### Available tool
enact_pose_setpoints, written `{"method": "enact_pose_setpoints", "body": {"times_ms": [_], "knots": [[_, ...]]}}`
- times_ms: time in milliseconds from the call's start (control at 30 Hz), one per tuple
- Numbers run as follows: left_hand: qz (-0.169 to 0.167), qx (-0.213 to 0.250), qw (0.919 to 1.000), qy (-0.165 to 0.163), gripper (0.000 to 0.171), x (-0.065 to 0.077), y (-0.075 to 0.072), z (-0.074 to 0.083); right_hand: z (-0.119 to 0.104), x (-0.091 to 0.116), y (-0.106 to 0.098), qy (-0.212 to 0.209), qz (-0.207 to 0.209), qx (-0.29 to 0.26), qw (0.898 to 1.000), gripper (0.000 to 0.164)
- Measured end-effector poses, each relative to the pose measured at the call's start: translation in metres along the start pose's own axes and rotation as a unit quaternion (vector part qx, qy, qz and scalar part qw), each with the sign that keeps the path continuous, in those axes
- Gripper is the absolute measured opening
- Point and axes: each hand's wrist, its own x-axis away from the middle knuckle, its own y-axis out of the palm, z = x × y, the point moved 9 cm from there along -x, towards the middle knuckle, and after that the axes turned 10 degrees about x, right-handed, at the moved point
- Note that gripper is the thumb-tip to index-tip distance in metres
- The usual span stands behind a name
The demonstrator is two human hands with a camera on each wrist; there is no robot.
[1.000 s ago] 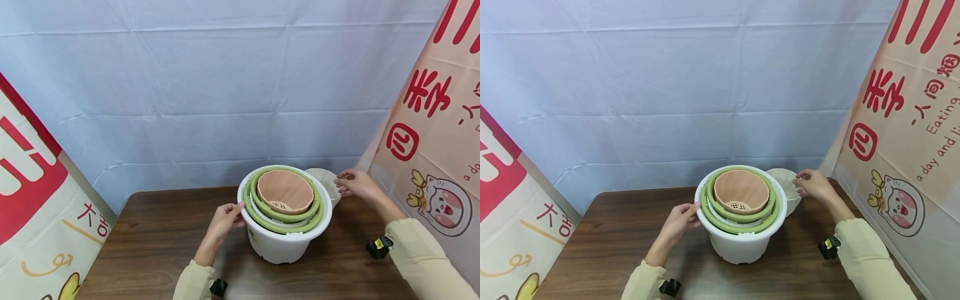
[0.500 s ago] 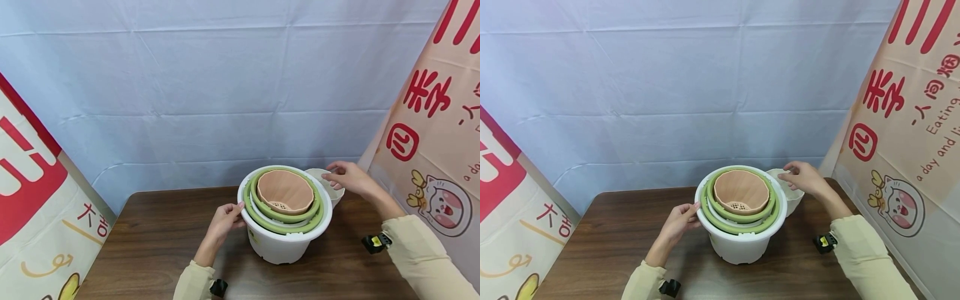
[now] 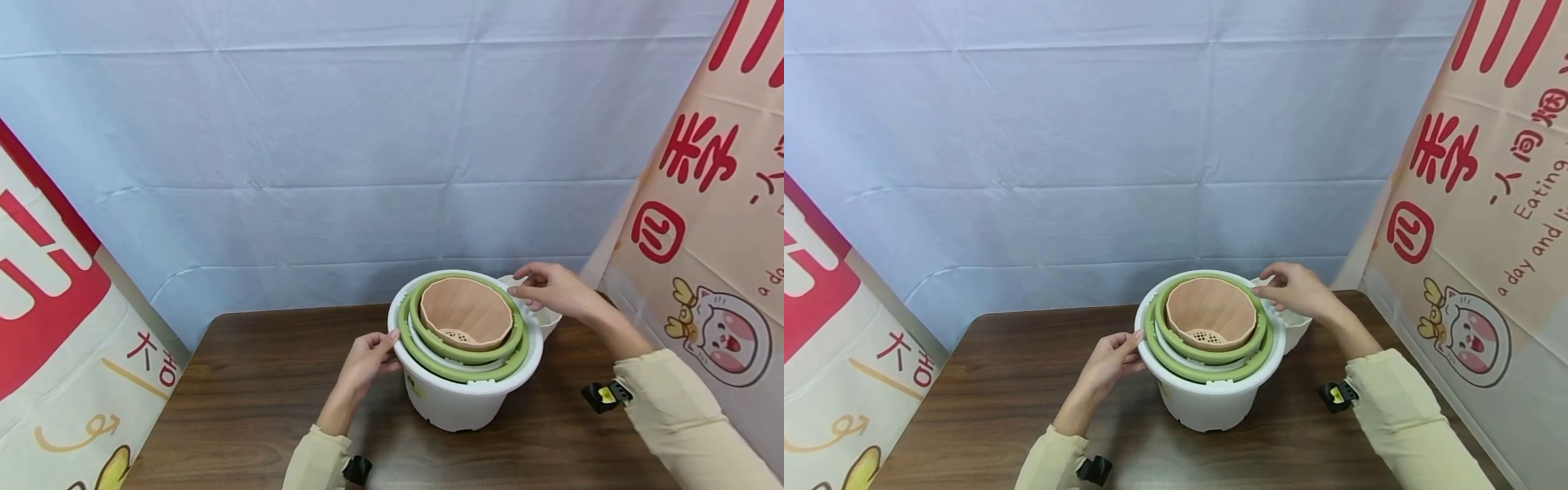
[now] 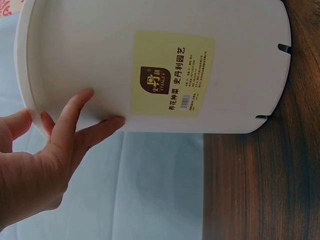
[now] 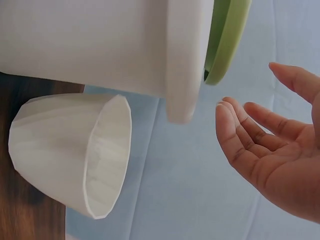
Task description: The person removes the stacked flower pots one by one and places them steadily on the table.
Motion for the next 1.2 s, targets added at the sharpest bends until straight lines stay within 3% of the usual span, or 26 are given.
{"method": "enact_pose_setpoints", "body": {"times_ms": [400,900,1200], "knots": [[0.000,-0.002,1.0000,-0.002,0.034,0.000,0.000,0.000,-0.015,-0.005,0.008,-0.013,-0.016,0.020,1.000,0.043],[0.000,-0.003,1.0000,-0.003,0.033,0.000,0.000,0.000,-0.012,-0.015,0.017,0.017,-0.049,0.007,0.999,0.045],[0.002,-0.002,1.0000,-0.003,0.033,0.000,0.000,0.001,-0.008,-0.019,0.020,0.034,-0.044,0.004,0.998,0.050]]}}
